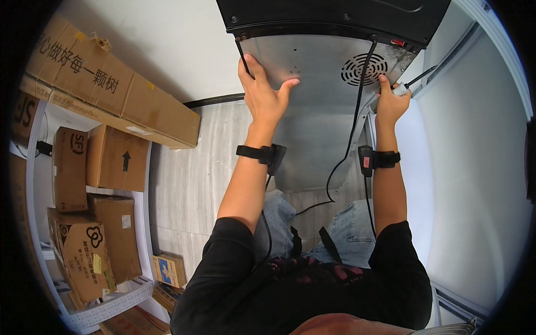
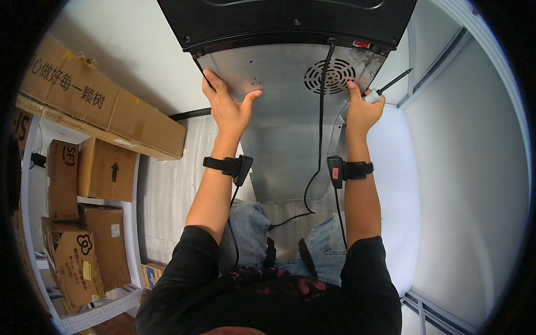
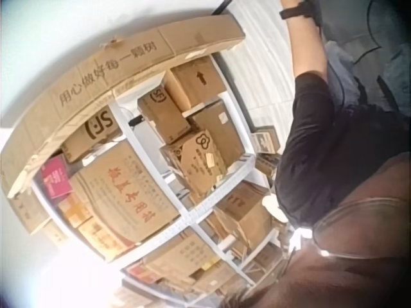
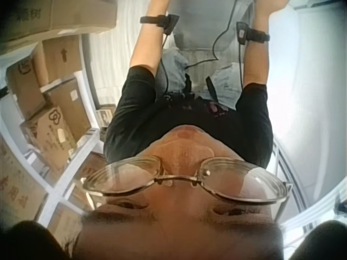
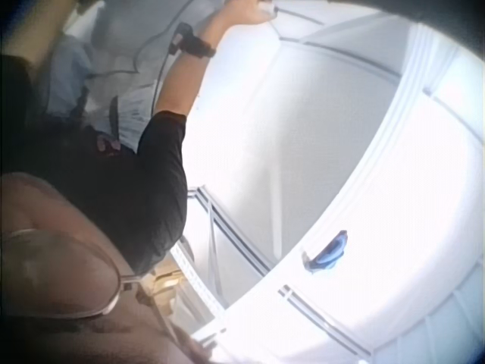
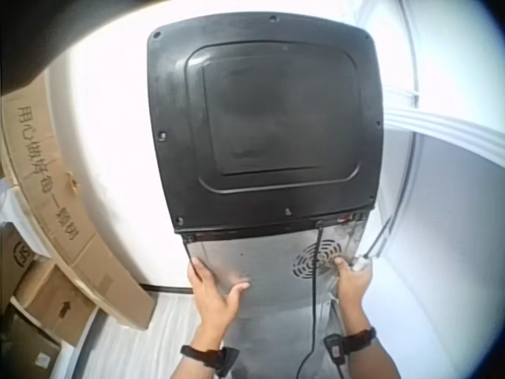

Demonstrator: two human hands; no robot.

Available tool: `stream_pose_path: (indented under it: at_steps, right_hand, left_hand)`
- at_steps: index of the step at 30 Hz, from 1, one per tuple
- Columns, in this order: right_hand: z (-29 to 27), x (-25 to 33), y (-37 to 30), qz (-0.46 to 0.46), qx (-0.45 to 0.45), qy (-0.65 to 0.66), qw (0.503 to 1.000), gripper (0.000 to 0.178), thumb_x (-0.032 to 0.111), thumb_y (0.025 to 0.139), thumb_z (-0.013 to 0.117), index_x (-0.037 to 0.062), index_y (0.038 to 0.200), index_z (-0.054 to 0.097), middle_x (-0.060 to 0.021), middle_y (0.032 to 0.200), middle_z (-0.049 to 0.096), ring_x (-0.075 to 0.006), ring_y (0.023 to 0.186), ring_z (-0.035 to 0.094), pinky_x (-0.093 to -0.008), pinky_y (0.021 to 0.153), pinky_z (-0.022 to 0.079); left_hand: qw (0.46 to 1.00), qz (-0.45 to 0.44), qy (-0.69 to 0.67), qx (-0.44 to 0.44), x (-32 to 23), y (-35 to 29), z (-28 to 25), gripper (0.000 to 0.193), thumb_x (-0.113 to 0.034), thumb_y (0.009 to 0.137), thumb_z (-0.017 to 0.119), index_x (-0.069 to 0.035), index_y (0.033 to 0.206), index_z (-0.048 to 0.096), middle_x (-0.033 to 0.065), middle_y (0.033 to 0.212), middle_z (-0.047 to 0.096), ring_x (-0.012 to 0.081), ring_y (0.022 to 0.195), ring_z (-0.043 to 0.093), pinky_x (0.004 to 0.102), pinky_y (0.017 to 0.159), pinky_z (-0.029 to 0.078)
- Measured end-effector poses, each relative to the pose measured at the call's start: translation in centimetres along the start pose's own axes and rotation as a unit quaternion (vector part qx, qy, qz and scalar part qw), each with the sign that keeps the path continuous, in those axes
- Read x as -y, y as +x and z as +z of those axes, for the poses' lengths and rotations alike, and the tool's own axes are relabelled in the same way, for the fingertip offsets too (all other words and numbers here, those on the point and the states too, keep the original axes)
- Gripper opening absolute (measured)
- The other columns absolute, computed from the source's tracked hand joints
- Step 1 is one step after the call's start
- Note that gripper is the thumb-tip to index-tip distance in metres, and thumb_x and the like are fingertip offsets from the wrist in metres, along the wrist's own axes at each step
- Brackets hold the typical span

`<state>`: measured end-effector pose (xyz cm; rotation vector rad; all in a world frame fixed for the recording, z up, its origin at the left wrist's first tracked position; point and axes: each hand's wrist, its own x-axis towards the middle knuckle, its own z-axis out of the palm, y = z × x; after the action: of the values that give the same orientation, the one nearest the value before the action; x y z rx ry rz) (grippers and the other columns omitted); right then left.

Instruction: The person uses a screwdriver to fasten screws into the back panel of a black electronic device. They repeatedly pick up screws, align them with screw holes, and tighten them while holding the panel in place.

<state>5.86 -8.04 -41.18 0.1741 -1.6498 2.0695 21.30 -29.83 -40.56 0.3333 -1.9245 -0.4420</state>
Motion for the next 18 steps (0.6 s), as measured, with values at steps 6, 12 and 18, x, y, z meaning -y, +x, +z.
stream_pose_path:
  at_steps: [6,12,18]
  right_hand:
    - [-0.1,-0.1,0.2,0.013,0.0,0.0,1.0,0.047,0.021,0.066,0.087,0.0066,0.083,0.045,-0.0014,0.069,0.053,-0.0098,0.053,0.048,-0.0235,0.049,0.041]
    - [-1.0,-1.3,0.4,-0.012,0.022,-0.073,0.997,0.048,0.037,0.07,0.082,0.0049,0.082,0.048,-0.0033,0.072,0.053,-0.0126,0.06,0.05,-0.0253,0.055,0.043]
    - [-4.9,2.0,-0.5,0.174,0.1,0.076,0.977,0.042,0.033,0.09,0.062,0.001,0.103,0.039,-0.005,0.07,0.054,-0.0097,0.054,0.051,-0.025,0.054,0.052]
  left_hand:
    - [1.0,-0.021,0.019,-0.003,0.0,0.2,0.2,0.116,-0.042,0.071,0.078,-0.016,0.15,-0.002,0.0257,0.138,0.028,0.042,0.118,0.043,0.0435,0.09,0.046]
    - [0.999,0.003,0.043,-0.016,0.3,-0.1,0.8,0.116,-0.04,0.072,0.078,-0.008,0.149,-0.001,0.0295,0.136,0.029,0.0445,0.12,0.041,0.0439,0.092,0.044]
    - [0.998,0.0,0.058,0.003,0.2,0.4,0.8,0.117,-0.039,0.073,0.078,-0.004,0.147,-0.007,0.0296,0.137,0.026,0.0442,0.123,0.036,0.044,0.095,0.043]
